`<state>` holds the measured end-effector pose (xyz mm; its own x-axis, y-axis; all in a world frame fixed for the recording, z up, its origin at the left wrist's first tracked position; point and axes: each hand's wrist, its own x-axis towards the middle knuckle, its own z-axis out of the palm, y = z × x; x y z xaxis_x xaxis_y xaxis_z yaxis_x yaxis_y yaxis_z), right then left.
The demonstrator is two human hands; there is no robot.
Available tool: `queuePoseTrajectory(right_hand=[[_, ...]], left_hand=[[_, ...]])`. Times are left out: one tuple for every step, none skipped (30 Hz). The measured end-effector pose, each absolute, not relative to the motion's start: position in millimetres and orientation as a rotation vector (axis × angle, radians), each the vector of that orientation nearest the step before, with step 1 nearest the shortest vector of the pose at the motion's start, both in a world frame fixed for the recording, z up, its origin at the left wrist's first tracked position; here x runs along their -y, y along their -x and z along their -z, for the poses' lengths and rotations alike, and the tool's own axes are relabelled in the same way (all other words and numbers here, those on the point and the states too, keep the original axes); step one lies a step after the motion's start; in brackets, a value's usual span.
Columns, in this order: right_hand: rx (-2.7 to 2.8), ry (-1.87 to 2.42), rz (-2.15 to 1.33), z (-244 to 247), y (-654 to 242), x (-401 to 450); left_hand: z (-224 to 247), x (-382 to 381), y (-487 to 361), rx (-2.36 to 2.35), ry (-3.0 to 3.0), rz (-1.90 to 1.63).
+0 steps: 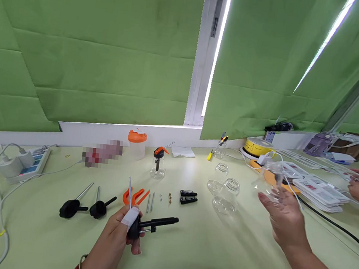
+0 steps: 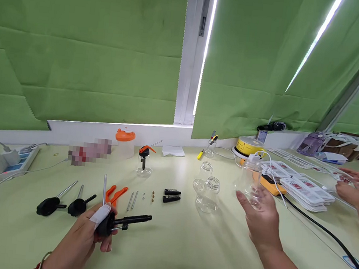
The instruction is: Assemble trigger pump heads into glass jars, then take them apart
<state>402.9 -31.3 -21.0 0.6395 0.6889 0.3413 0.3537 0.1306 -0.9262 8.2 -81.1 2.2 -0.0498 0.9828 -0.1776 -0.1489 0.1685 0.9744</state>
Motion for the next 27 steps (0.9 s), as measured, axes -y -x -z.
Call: queuePoseTrajectory(right_hand=[[0.883,1.479,-0.417,28,-409,23],[0.861,1.507,-0.527,35,-413,16],[0.859,1.541,-0.603,42,-417,10],[0.872,1.561,-0.633,49,-419,6],[0.894,1.582,-0.646,54,-421,2],[0.925,1.602,-0.645,59,-422,-1],[0.959,1.617,-0.638,62,-422,-3],[0.993,1.63,-0.631,65,-421,-5],[1.024,1.64,-0.627,66,-421,-6],[1.05,1.648,-0.62,68,-420,-8],[1.07,1.654,-0.608,69,-420,-10],[1.086,1.66,-0.594,70,-419,-11],[1.101,1.667,-0.582,71,-419,-13],[1.122,1.671,-0.579,72,-420,-14],[1.151,1.668,-0.585,72,-421,-15],[1.187,1.659,-0.6,72,-422,-14],[1.224,1.647,-0.618,71,-423,-13],[1.253,1.639,-0.623,68,-423,-10],[1.27,1.648,-0.6,63,-422,-6],[1.281,1.667,-0.542,57,-420,0],[1.277,1.696,-0.435,49,-415,7],[1.288,1.731,-0.272,40,-409,15],[1.328,1.716,-0.082,30,-399,25],[1.41,1.627,0.089,19,-387,35],[1.544,1.485,0.214,9,-373,45],[1.726,1.319,0.309,0,-356,54],[1.893,1.146,0.407,-7,-338,63]], left_hand=[[-1,80,-8,-1.233,-0.966,-1.164],[-1,79,-7,-1.238,-0.991,-1.138],[0,79,-6,-1.241,-1.018,-1.11],[0,78,-6,-1.248,-1.028,-1.104],[0,78,-6,-1.254,-1.033,-1.099],[0,77,-6,-1.256,-1.035,-1.095],[0,77,-6,-1.253,-1.034,-1.093],[-1,77,-6,-1.244,-1.034,-1.088],[-2,78,-7,-1.237,-1.032,-1.088],[-2,78,-7,-1.229,-1.034,-1.088],[-3,78,-8,-1.224,-1.035,-1.089],[-4,79,-8,-1.22,-1.036,-1.094],[-4,79,-8,-1.22,-1.032,-1.101],[-5,79,-8,-1.221,-1.026,-1.108],[-5,80,-8,-1.225,-1.023,-1.108],[-5,80,-7,-1.23,-1.027,-1.106],[-4,79,-7,-1.236,-1.034,-1.103],[-4,79,-6,-1.239,-1.045,-1.098],[-4,79,-5,-1.235,-1.055,-1.091],[-4,78,-4,-1.225,-1.061,-1.088],[-4,78,-4,-1.212,-1.06,-1.088],[-4,78,-4,-1.2,-1.053,-1.086],[-5,78,-4,-1.193,-1.044,-1.083],[-7,79,-4,-1.191,-1.037,-1.081],[-8,80,-5,-1.193,-1.03,-1.078],[-9,81,-6,-1.194,-1.026,-1.073],[-10,83,-7,-1.192,-1.027,-1.066]])
